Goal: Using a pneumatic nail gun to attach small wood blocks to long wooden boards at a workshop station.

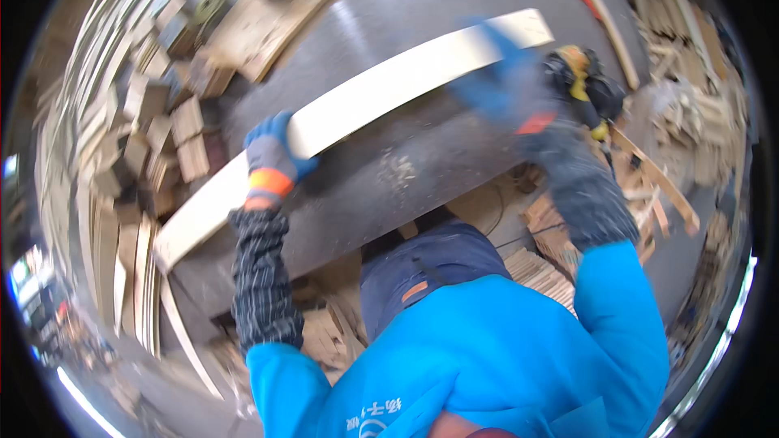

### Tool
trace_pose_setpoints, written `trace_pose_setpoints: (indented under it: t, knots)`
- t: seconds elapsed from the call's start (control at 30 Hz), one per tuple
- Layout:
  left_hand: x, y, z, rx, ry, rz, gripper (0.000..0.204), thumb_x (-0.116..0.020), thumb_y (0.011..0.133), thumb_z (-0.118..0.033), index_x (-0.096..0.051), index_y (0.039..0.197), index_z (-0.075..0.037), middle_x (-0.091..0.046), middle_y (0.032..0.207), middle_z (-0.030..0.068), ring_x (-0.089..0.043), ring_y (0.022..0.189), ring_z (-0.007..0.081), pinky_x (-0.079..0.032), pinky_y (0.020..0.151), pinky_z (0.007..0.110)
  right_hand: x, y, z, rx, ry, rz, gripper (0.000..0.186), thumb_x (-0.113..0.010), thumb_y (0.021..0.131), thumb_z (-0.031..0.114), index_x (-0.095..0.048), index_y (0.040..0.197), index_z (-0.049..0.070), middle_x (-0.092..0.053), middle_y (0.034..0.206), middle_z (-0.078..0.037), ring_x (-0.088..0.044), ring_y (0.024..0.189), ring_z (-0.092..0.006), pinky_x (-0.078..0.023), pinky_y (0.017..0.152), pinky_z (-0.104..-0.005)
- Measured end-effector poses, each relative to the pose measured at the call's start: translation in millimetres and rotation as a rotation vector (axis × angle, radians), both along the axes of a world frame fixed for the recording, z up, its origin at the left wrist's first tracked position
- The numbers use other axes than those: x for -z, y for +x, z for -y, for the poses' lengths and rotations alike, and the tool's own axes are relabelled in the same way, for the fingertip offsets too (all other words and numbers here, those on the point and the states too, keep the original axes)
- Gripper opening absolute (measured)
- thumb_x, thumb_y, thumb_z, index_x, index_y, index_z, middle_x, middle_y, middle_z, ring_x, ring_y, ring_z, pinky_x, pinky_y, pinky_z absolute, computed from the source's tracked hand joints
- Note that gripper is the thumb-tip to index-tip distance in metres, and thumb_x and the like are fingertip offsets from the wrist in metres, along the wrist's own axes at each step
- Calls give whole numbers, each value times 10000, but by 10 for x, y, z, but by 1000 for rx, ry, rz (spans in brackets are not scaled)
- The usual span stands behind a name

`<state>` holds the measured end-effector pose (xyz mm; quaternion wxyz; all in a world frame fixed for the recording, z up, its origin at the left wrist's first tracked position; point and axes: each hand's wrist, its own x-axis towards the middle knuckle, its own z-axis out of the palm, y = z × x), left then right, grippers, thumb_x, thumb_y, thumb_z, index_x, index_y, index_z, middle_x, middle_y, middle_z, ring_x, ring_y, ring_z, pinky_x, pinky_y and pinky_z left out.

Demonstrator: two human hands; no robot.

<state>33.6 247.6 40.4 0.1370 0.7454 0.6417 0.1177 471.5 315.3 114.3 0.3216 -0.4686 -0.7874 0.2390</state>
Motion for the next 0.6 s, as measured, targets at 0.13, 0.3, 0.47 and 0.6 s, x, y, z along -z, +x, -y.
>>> trace_pose_setpoints:
  t: [0.13,0.3,0.47,0.6]
  knots:
    - [-22,-28,20,-9,7,1,768,-908,640,-361,-663,1330,-129,-709,1263,149,-658,1206,394,-485,1063,506,458,2185,13,608,-93,632,813,-831,958,298,-467,1611,-23,-649,1453,-291,-660,1316,-413,-510,1128,-460]
    - [-93,0,-6,-59,-32,-19,761,-899,642,-336,-667,1337,-128,-713,1262,144,-660,1213,394,-480,1077,496,1412,3330,224,567,-312,898,1011,-816,930,367,-262,1715,55,-618,1488,-320,-622,1348,-483,-506,1132,-499]
    - [-105,-23,-7,-19,9,20,765,-891,644,-334,-667,1346,-128,-714,1269,132,-664,1216,378,-478,1096,485,1347,3412,-43,713,-505,869,823,-746,936,252,-396,1666,105,-744,1253,-316,-717,1176,-494,-555,1026,-521]
    - [-62,-48,20,-44,-3,-9,768,-884,646,-337,-667,1352,-127,-709,1282,125,-664,1227,358,-474,1111,476,583,3075,101,684,-626,695,507,-735,920,188,-644,1400,54,-775,1017,-224,-765,813,-340,-604,753,-458]
